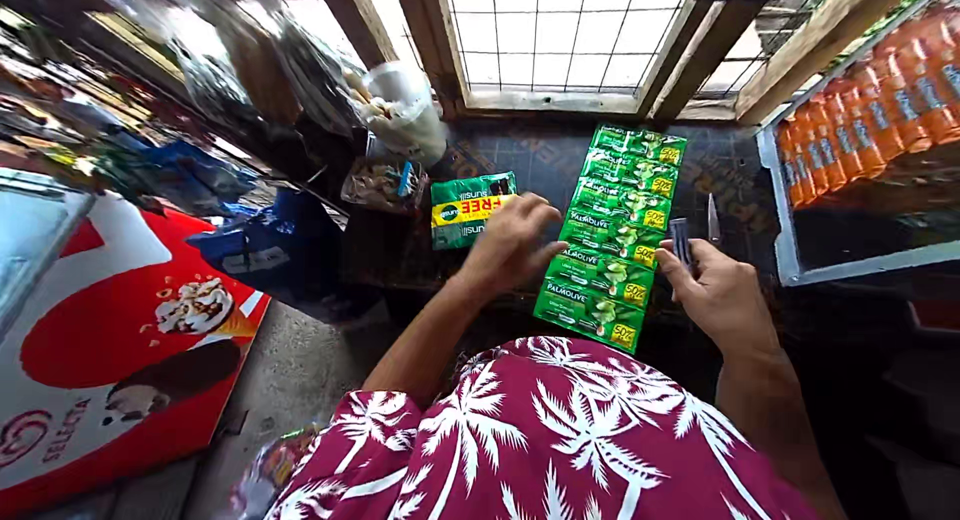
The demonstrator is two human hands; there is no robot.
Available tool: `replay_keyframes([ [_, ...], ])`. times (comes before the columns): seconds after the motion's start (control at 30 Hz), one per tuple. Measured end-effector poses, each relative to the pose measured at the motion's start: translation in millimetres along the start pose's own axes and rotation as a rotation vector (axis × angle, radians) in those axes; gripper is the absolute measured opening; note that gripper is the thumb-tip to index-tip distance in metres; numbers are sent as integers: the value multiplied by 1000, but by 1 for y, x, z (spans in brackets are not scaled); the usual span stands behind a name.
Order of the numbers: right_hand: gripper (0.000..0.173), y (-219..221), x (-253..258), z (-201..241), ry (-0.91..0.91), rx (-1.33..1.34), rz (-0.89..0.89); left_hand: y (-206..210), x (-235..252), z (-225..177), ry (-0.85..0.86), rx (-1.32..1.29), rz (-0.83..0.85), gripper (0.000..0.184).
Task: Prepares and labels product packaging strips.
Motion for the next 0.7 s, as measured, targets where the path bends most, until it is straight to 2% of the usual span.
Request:
replay_keyframes([
  [0.07, 44, 6, 8, -18, 91, -88, 66, -8, -4, 35, -101, 72, 0, 53],
  [0.13, 48, 7, 12, -24, 103, -138, 66, -11, -9, 63, -179, 113, 41, 79],
  [0.2, 51, 2, 14, -26, 31, -147, 11, -12, -13, 82, -264, 132, 108, 102],
  [0.27, 50, -7, 14, -31, -55, -147, -56, -13, -12, 94, -299, 155, 174, 117],
  [0.4, 40, -23, 3, -47, -91, -200, -123, -16, -5, 106, -322, 155, 288, 132],
  [0.5, 34, -26, -11, -59, -47, -246, -114, -16, 2, 113, -297, 141, 330, 134],
  [0.6, 31, -26, -25, -66, 18, -241, -113, -17, 5, 117, -214, 128, 293, 136],
  [0.7, 29, -26, -34, -63, 54, -221, -167, -26, 1, 108, -144, -3, 156, 135],
])
Point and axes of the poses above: each hand's wrist, its own x-axis towards the middle knuckle, its own y-axis out of the palm, z = x × y, the point moved 5 cm from there along x, towards the middle knuckle, and after that the axes turned 10 degrees about z, right-handed, at the moved point
